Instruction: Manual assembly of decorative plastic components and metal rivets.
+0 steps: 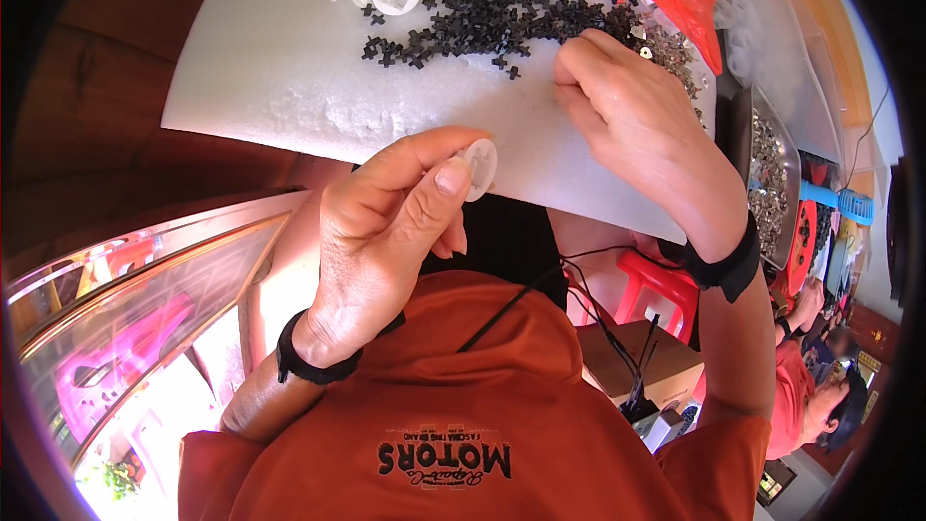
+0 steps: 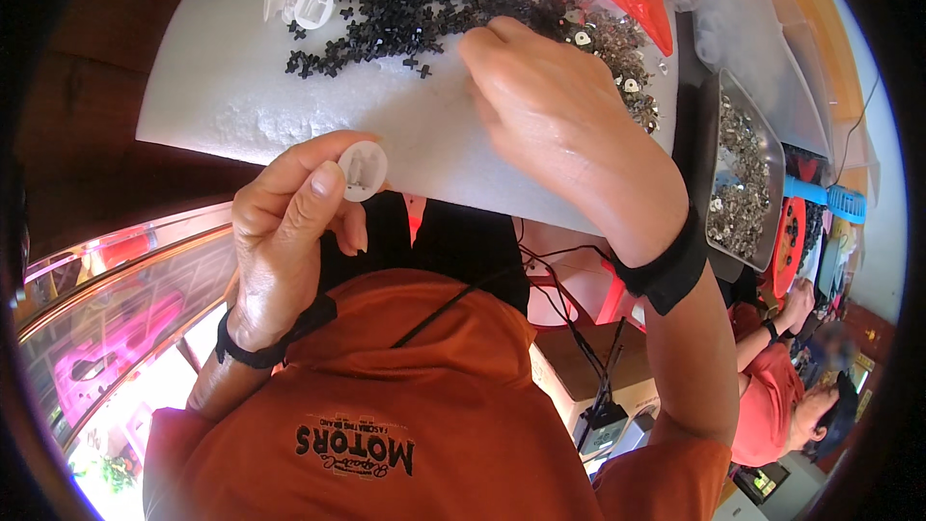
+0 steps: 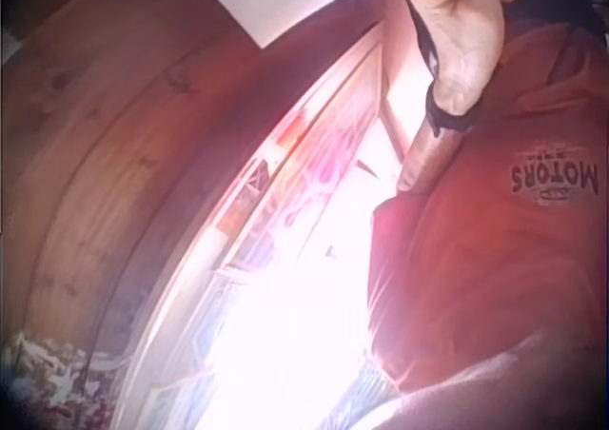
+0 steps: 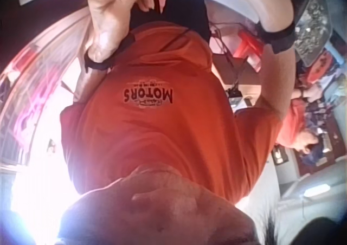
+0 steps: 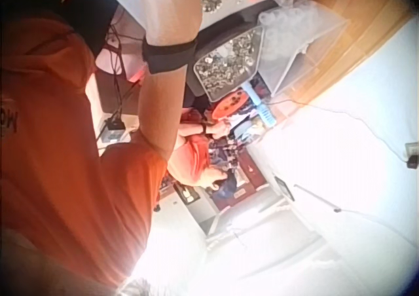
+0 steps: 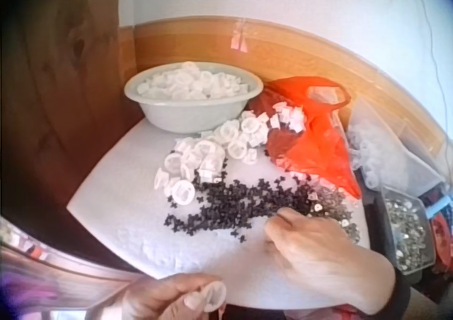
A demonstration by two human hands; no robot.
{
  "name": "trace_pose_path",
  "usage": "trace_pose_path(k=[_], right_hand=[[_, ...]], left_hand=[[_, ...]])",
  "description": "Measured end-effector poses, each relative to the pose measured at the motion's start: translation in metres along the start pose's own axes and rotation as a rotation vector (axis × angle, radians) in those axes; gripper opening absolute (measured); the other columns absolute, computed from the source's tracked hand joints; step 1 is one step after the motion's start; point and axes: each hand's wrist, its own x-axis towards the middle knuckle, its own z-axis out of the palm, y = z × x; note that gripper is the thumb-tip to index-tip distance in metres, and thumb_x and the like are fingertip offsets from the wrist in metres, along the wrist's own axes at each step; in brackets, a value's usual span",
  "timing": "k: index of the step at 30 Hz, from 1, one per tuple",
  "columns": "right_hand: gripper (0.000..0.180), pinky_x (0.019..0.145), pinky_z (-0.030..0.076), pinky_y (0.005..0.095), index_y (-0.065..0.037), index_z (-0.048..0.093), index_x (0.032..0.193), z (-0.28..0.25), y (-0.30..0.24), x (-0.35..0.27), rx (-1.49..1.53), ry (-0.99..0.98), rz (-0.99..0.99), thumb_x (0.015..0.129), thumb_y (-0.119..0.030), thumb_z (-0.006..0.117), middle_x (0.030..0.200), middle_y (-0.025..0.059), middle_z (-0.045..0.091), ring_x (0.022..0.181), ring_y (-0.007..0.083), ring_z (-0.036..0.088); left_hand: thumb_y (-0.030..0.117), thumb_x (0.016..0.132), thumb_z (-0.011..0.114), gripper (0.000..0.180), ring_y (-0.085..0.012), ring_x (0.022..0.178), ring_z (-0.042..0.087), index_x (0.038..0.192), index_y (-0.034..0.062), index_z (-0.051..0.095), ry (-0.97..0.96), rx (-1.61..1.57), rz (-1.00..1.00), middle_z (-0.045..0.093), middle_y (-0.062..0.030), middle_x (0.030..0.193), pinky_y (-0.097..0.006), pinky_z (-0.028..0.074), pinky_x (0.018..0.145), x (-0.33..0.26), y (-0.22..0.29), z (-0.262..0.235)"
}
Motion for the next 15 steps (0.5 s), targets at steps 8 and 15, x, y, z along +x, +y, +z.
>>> trace_pose_path(k=[8,15], right_hand=[[0.01,0.063,0.043,0.0411,-0.001,0.049,0.082,0.003,0.011,0.004,0.15,0.054,-0.009,0.081,-0.005,0.057,0.077,0.0161,0.054,0.074,0.0361,0.057],[0.009,0.06,0.043,0.0384,0.0,0.052,0.083,0.003,0.017,0.003,0.061,0.075,0.04,0.081,-0.007,0.059,0.073,0.0153,0.055,0.067,0.0321,0.056]], left_hand=[[0.019,0.095,0.054,0.027,-0.0038,0.058,0.052,0.113,-0.0004,0.061,0.003,-0.029,-0.007,0.063,-0.0017,0.085,-0.017,0.043,0.052,0.002,0.0,0.006],[0.028,0.095,0.052,0.037,-0.0083,0.056,0.053,0.113,-0.0033,0.059,0.029,0.03,-0.01,0.065,-0.0099,0.088,-0.019,0.043,0.051,0.001,0.002,0.006]])
